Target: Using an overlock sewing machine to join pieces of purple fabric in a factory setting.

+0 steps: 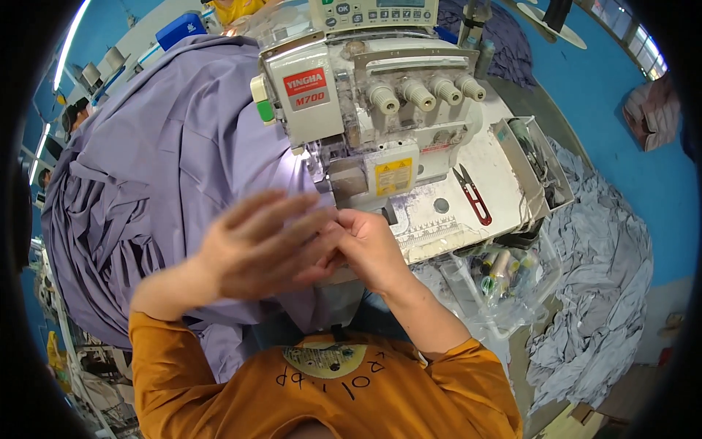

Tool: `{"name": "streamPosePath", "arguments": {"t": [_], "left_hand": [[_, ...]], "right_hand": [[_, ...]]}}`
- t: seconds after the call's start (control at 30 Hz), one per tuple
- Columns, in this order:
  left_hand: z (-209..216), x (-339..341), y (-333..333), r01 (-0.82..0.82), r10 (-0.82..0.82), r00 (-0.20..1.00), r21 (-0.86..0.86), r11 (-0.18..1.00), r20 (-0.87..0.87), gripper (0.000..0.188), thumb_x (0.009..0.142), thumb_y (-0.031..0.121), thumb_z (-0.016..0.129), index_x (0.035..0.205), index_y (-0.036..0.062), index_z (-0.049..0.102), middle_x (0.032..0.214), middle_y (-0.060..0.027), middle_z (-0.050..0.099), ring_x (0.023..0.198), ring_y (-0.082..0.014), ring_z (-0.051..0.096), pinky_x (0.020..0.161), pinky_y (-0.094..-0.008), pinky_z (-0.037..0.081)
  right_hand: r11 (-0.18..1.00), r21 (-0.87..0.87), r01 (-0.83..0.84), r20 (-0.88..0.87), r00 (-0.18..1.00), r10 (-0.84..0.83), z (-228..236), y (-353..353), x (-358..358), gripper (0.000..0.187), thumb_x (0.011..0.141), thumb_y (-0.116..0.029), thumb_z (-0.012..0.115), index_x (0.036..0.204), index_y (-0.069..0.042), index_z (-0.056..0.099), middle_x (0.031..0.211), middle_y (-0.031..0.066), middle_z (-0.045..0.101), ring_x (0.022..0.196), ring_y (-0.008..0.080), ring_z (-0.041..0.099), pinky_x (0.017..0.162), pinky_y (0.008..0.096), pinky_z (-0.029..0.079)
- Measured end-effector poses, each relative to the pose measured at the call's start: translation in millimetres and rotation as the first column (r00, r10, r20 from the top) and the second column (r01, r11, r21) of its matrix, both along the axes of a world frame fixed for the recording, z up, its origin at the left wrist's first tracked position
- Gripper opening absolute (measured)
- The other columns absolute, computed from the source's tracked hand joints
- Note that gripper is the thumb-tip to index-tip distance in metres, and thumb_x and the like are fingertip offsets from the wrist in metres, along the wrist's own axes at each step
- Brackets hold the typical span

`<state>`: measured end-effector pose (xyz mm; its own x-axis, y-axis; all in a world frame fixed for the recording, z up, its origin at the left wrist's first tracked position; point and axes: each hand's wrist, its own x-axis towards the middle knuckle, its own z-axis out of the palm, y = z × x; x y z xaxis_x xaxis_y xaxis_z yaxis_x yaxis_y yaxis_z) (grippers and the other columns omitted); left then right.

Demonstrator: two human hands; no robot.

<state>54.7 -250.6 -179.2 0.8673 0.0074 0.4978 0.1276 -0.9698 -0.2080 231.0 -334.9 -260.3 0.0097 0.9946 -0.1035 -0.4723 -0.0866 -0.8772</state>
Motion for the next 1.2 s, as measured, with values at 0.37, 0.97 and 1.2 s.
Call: {"name": "streamPosePath", "arguments": {"t": [0.37, 0.97, 1.2], "left_hand": [[-16, -7, -2, -0.094, 0.096, 0.995, -0.087, 0.992, 0.013, 0.039, 0.068, 0.013, 0.063, 0.104, 0.0004, 0.065, 0.109, -0.009, 0.062, 0.099, -0.0237, 0.06, 0.084, -0.0345, 0.05], [-9, -3, 0, -0.061, 0.06, 0.998, -0.023, 0.998, -0.027, 0.035, 0.068, 0.01, 0.062, 0.101, 0.0012, 0.068, 0.109, -0.0062, 0.065, 0.096, -0.0212, 0.063, 0.077, -0.0318, 0.053], [-4, 1, 16, -0.055, 0.052, 0.997, -0.06, 0.997, -0.051, 0.032, 0.072, 0.011, 0.061, 0.102, 0.0022, 0.068, 0.106, -0.0048, 0.066, 0.095, -0.0201, 0.062, 0.074, -0.0318, 0.052]], "right_hand": [[0.999, -0.042, -0.03, 0.12, 0.992, 0.035, 10, 0, -3, 0.036, 0.099, -0.031, 0.056, 0.104, 0.004, 0.063, 0.092, 0.0117, 0.07, 0.071, 0.0181, 0.069, 0.061, 0.0271, 0.056], [0.624, 0.781, -0.022, 0.62, -0.093, -0.779, -5, -7, -15, 0.044, 0.078, -0.009, 0.071, 0.122, -0.014, 0.065, 0.073, 0.0014, 0.052, 0.054, 0.0177, 0.055, 0.048, 0.0306, 0.045], [0.602, 0.798, 0.003, 0.599, -0.103, -0.794, 6, -2, -14, 0.029, 0.08, -0.012, 0.071, 0.109, -0.009, 0.069, 0.071, 0.0021, 0.052, 0.053, 0.0191, 0.055, 0.048, 0.0303, 0.044]]}}
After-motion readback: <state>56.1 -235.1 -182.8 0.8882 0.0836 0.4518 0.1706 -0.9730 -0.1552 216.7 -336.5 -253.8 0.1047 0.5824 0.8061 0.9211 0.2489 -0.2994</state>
